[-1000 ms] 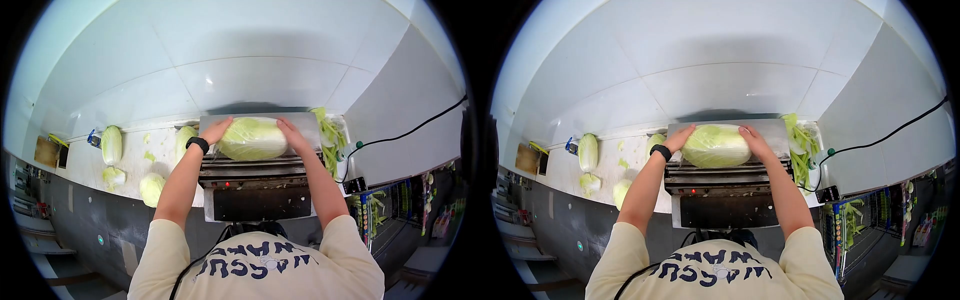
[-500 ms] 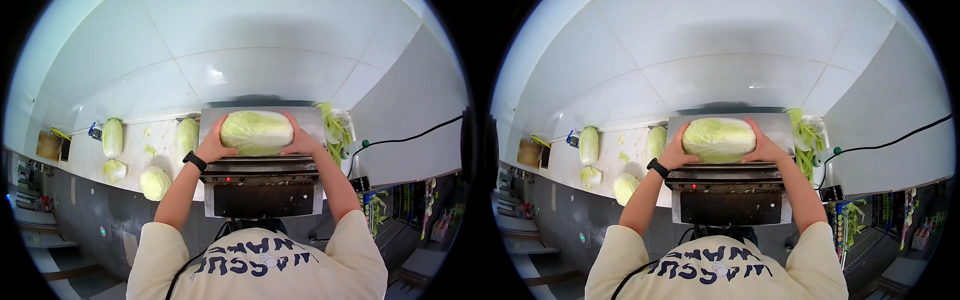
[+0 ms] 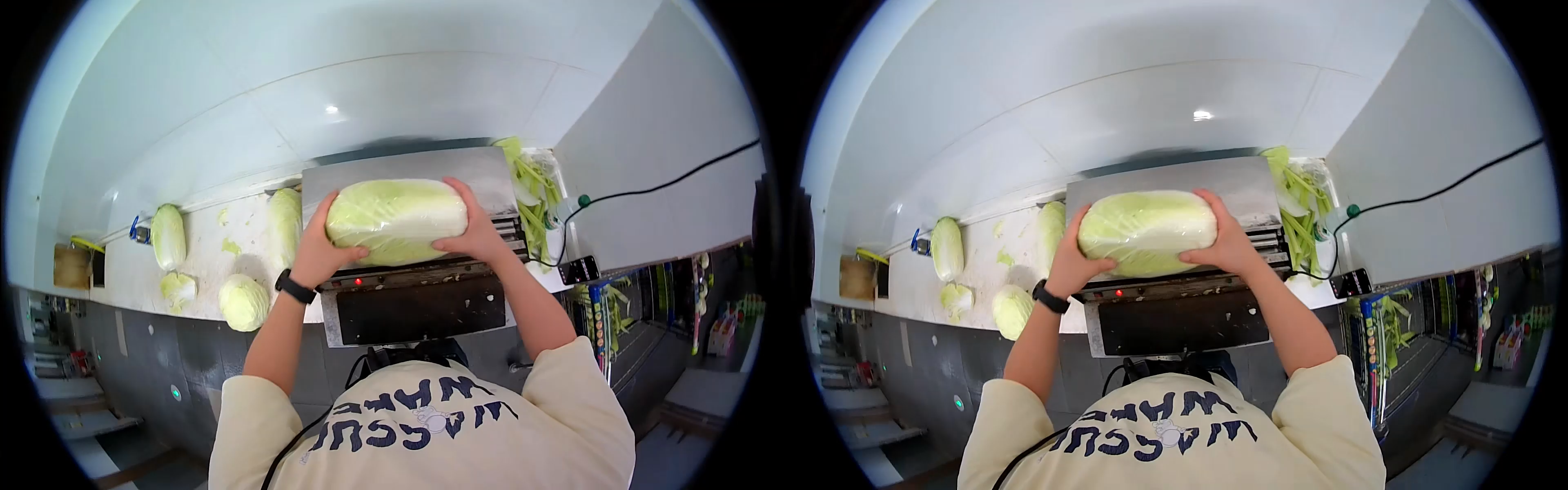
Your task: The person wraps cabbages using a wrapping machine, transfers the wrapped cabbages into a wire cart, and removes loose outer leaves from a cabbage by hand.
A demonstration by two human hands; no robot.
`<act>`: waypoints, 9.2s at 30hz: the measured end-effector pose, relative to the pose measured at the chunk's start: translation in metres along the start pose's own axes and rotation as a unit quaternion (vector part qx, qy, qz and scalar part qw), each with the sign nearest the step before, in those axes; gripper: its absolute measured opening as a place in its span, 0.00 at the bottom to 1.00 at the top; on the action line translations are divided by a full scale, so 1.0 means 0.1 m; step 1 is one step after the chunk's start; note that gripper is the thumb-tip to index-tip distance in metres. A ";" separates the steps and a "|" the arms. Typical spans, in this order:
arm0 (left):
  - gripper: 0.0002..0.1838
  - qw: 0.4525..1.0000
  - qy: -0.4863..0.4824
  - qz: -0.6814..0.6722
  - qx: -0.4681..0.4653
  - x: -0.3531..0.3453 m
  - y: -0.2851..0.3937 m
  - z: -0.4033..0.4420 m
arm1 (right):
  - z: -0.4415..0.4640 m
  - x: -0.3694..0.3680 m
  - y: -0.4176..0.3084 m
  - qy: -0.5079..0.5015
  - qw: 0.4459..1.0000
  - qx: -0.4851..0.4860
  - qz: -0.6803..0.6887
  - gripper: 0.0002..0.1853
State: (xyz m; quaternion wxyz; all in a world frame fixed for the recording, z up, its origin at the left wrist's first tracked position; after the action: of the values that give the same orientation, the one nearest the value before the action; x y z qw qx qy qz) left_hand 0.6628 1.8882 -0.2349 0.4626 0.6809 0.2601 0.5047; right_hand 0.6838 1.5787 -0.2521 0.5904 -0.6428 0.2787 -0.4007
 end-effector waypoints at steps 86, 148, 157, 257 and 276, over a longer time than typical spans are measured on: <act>0.06 0.975 0.036 -0.129 -0.180 -0.48 2.03 -2.10 | -1.96 -1.11 -0.27 -0.074 0.765 0.026 0.639 0.46; 0.35 0.955 0.124 -0.157 -0.220 -0.53 2.38 -2.20 | -1.94 -1.72 -0.85 -0.039 0.841 0.146 0.520 0.41; 0.26 0.919 0.205 -0.082 -0.326 -0.49 2.52 -2.22 | -2.02 -1.69 -0.61 -0.063 0.873 0.152 0.459 0.43; 0.34 0.986 0.016 0.000 -0.167 -0.76 2.30 -2.01 | -1.72 -1.62 -1.18 0.037 0.814 0.212 0.539 0.33; 0.26 0.941 0.037 -0.270 -0.203 -0.85 1.87 -2.07 | -1.68 -1.42 -1.66 0.048 0.897 0.159 0.409 0.31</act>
State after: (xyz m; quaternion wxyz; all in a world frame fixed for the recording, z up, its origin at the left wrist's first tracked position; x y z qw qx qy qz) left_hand 0.4191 1.8129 -0.0932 0.7000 0.4576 0.3431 0.4277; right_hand 0.4487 1.6309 -0.1185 0.7823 -0.3498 0.4779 -0.1931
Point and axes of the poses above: each hand's wrist, its own z-axis towards the middle knuckle, its own x-axis out of the back of the hand, y = z × x, the point moved 1 cm from there along z, towards the middle knuckle, and after that the axes turned 14 degrees about -y, right-handed, at the moved point
